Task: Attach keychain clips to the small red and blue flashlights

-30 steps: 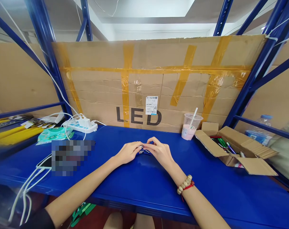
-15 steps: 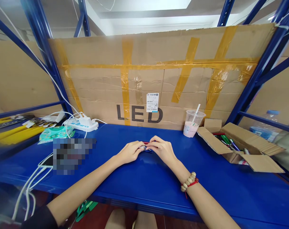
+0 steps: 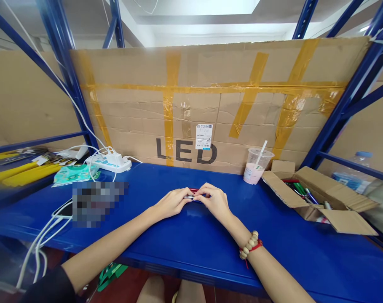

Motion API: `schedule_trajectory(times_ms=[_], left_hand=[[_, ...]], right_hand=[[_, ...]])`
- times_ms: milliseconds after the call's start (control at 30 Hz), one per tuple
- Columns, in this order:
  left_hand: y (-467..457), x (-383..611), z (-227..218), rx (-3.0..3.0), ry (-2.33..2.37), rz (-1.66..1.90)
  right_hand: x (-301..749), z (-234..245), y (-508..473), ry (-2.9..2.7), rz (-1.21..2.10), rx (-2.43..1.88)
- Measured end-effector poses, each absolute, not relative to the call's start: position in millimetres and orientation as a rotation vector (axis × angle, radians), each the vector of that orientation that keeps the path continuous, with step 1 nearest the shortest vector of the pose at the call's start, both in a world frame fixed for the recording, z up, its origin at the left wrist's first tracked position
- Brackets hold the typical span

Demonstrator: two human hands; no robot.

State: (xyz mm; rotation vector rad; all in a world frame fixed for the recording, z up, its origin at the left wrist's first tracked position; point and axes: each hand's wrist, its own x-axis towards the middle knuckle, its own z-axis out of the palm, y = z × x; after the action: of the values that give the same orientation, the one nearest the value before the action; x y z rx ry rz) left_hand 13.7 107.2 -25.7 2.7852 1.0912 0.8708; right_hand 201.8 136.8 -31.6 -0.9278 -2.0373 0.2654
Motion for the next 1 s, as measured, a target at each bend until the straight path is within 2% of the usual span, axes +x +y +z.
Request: schedule_trajectory(times_ms=[100, 267, 433, 600, 800, 1000], left_hand=[[110.9, 12.2, -28.8, 2.912, 1.155, 0.827], [117.1, 11.6, -29.5, 3.057, 1.219, 0.711], [119.1, 11.8, -27.3, 3.053, 1.168, 0.720], [120.3, 11.7, -27.4, 3.053, 1.227, 0.691], [124.0, 6.4, -21.4, 2.999, 1.337, 0.841], [119.1, 3.1, -17.2, 2.949, 1.311, 0.858]], right_hand=[[198.7, -34.2, 137.8, -2.022, 0.396, -1.007], [196.3, -27.4, 135.4, -1.932, 1.041, -1.202], [195.6, -20.7, 132.7, -1.767, 1.177, -1.313], [194.4, -21.6, 135.5, -1.782, 1.143, -1.261], [194.3, -19.8, 139.1, -1.730, 0.953, -1.023], [195.7, -21.8, 136.1, -1.836, 0.560, -0.812]])
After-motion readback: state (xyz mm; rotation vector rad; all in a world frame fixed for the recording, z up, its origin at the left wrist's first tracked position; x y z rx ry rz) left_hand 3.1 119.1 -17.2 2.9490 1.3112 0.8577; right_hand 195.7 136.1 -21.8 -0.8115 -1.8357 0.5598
